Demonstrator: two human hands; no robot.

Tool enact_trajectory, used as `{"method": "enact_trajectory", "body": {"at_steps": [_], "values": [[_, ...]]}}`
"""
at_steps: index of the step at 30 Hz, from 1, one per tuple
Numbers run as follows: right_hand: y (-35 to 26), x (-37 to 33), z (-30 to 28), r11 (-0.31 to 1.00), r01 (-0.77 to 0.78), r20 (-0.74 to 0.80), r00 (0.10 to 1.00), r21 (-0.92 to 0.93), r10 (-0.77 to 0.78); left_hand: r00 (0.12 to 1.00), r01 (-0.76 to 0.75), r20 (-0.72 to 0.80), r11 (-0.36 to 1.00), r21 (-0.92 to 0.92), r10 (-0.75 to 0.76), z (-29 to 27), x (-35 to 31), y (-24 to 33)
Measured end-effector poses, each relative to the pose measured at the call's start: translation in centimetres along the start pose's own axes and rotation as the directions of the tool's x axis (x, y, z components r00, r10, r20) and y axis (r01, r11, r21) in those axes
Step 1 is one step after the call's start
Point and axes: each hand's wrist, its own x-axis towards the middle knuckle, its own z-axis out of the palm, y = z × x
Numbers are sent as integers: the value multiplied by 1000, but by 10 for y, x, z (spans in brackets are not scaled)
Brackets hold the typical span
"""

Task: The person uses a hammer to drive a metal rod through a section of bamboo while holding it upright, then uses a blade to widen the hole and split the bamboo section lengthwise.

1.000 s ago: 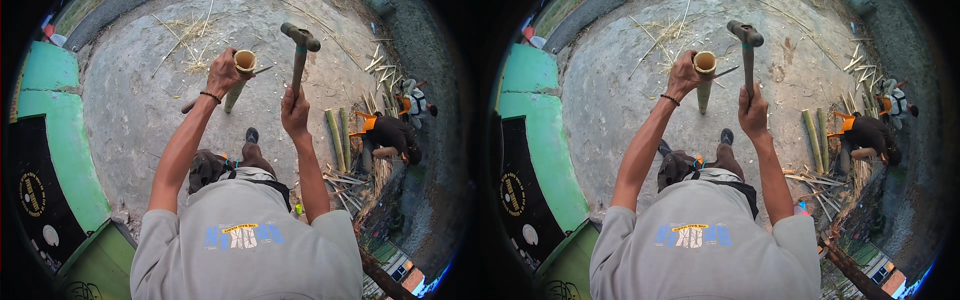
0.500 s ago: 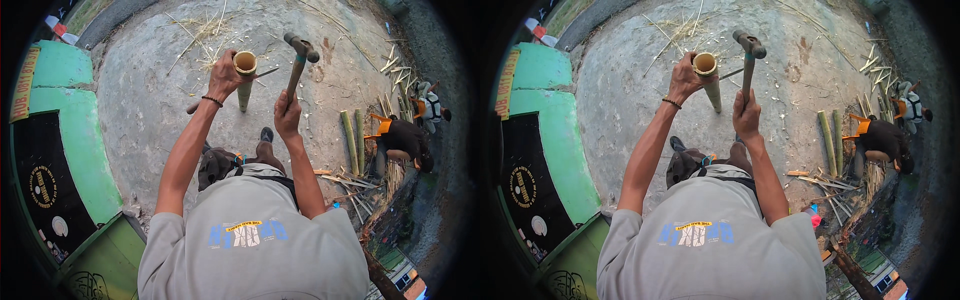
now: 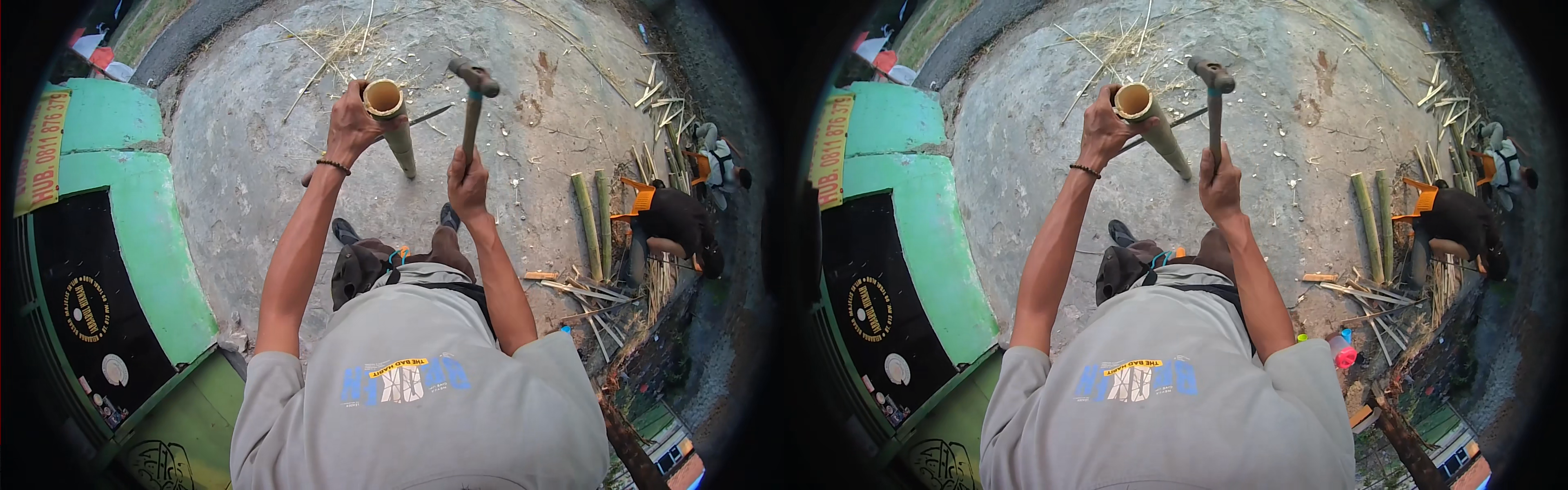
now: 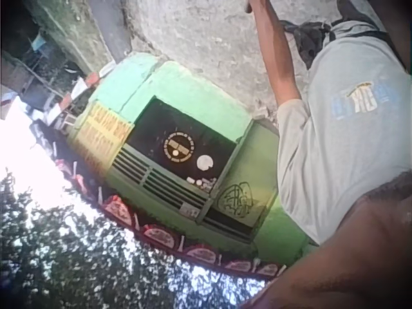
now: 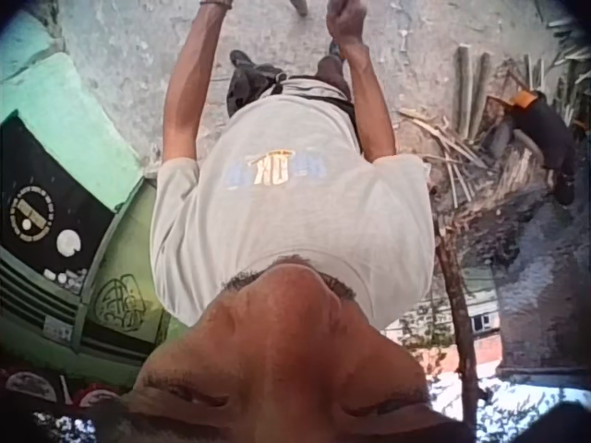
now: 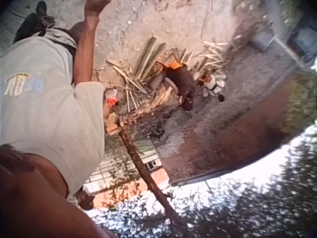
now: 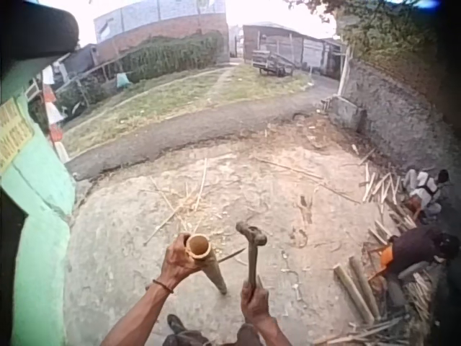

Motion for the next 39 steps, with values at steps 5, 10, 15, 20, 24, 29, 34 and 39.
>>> {"method": "enact_trajectory", "body": {"at_steps": [5, 10, 15, 20, 24, 29, 34, 39], "values": [[69, 13, 5, 921, -222, 297, 900, -320, 320, 999, -31, 12, 999, -10, 31, 15, 8, -2], [-85, 47, -26, 970, -195, 121, 976, 143, 179, 999, 1, -43, 1000, -15, -1, 0, 3, -12], [11, -2, 16, 999, -31, 75, 997, 39, 28, 999, -46, -21, 998, -46, 45, 4, 5, -9], [84, 4, 17, 933, -130, 263, 938, -335, 225, 990, -140, 21, 988, -68, 141, 26, -2, -7], [-81, 29, -26, 983, -183, 184, 965, -26, 185, 999, 23, -24, 998, -59, -25, 1, -9, -10], [-45, 0, -6, 937, 60, -29, 998, 344, -53, 1000, -17, -16, 1000, -23, 17, 1, -1, -14], [92, -36, 25, 888, -290, 262, 882, -357, 393, 998, -41, -47, 997, -61, 39, 3, 2, -16], [-29, 30, -7, 923, -384, 193, 903, -39, 383, 999, -4, -53, 1000, -30, 2, -11, -1, -24]]}}
